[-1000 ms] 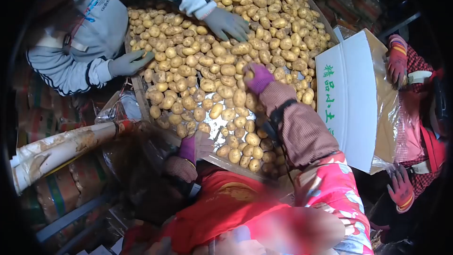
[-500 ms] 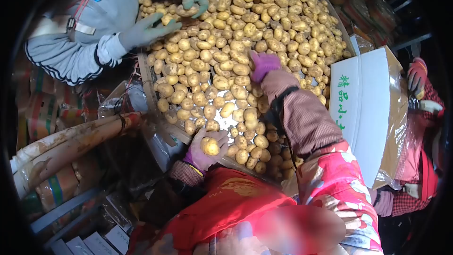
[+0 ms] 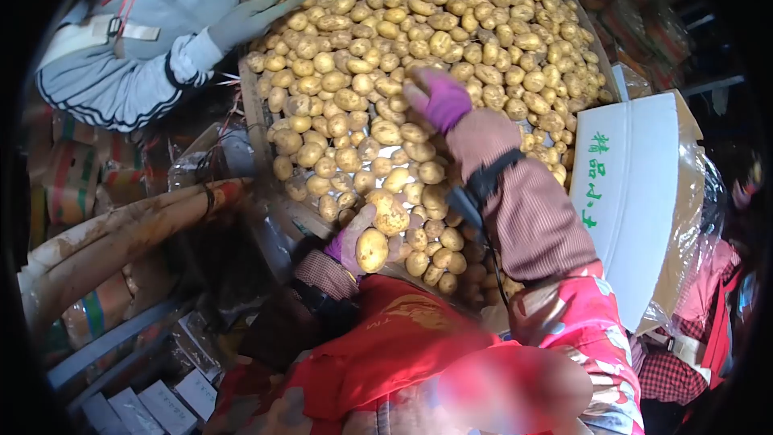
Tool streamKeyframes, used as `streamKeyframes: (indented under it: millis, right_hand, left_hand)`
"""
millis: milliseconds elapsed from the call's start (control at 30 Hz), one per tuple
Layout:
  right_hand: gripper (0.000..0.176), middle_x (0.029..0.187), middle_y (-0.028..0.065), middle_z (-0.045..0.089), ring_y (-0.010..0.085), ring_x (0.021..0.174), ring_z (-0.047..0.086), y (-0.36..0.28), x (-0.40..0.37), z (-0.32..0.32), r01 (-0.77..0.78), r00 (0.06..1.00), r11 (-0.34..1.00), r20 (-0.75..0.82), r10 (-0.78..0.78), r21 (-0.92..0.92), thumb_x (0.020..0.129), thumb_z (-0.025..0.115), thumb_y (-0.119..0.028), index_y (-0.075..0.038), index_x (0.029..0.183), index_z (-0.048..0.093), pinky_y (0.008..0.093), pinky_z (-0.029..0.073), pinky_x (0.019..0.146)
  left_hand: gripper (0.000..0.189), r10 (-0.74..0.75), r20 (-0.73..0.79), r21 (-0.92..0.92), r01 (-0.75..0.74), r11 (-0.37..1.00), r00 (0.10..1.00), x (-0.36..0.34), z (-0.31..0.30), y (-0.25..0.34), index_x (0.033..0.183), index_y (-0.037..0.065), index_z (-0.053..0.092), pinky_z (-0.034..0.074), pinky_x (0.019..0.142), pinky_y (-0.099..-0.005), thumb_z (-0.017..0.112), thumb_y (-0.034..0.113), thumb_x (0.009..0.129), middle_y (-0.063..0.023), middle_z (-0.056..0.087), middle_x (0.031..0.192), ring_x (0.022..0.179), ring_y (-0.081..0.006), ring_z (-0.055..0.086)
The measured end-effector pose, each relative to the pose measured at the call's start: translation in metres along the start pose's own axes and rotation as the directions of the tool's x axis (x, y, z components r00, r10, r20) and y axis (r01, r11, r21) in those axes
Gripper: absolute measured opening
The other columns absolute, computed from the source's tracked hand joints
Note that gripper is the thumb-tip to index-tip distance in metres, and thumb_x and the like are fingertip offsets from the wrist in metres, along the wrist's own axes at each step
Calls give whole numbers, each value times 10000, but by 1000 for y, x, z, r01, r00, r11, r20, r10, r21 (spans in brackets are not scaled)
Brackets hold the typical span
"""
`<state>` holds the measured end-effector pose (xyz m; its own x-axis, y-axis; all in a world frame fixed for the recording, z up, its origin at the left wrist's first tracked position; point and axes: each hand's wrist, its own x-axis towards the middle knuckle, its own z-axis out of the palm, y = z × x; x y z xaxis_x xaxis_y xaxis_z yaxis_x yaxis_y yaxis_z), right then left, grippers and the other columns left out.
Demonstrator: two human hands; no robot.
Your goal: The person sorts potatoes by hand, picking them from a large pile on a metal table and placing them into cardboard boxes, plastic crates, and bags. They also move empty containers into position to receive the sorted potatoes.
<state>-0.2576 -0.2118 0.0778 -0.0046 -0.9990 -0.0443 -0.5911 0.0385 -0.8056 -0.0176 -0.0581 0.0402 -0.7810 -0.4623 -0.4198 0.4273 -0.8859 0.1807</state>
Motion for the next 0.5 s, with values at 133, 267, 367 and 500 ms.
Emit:
streamKeyframes:
  millis: [133, 267, 367, 500]
  right_hand:
    - [553, 1382, 209, 504, 376, 1246, 510, 51, 10, 43, -15, 993, 785, -103, -63, -620, 912, 575, -411, -217, 1421, 474, 457, 400, 1075]
    - [447, 1230, 175, 637, 351, 1162, 590, 85, -27, 25, 55, 996, 953, -55, -75, -297, 887, 644, -332, -167, 1300, 593, 416, 457, 1017]
    - [482, 1217, 168, 649, 313, 1133, 621, 49, -78, 12, -134, 990, 987, -56, 130, -91, 880, 684, -331, -136, 1309, 585, 400, 487, 979]
    - [553, 1245, 186, 628, 324, 1187, 584, -52, -161, 37, -254, 952, 906, 256, 171, 339, 938, 618, -426, -59, 1345, 546, 426, 438, 1037]
  left_hand:
    - [586, 52, -86, -185, -68, 980, 995, -25, -10, -2, 1367, 114, 484, 546, 702, -337, 474, 552, 978, -210, 578, 1296, 860, -221, 636]
    - [587, 170, 47, -386, -139, 912, 984, -31, -39, -4, 1308, 113, 531, 542, 916, -486, 528, 575, 947, -182, 611, 1262, 1104, -306, 627]
    - [727, 243, -1, -334, -229, 914, 970, -37, -29, -3, 1409, 77, 463, 359, 1086, -566, 466, 627, 934, -161, 520, 1371, 1284, -358, 461]
    - [672, 299, 48, -439, -249, 863, 953, -40, -14, -10, 1363, 90, 496, 302, 1115, -643, 493, 605, 933, -176, 423, 1473, 1367, -409, 384]
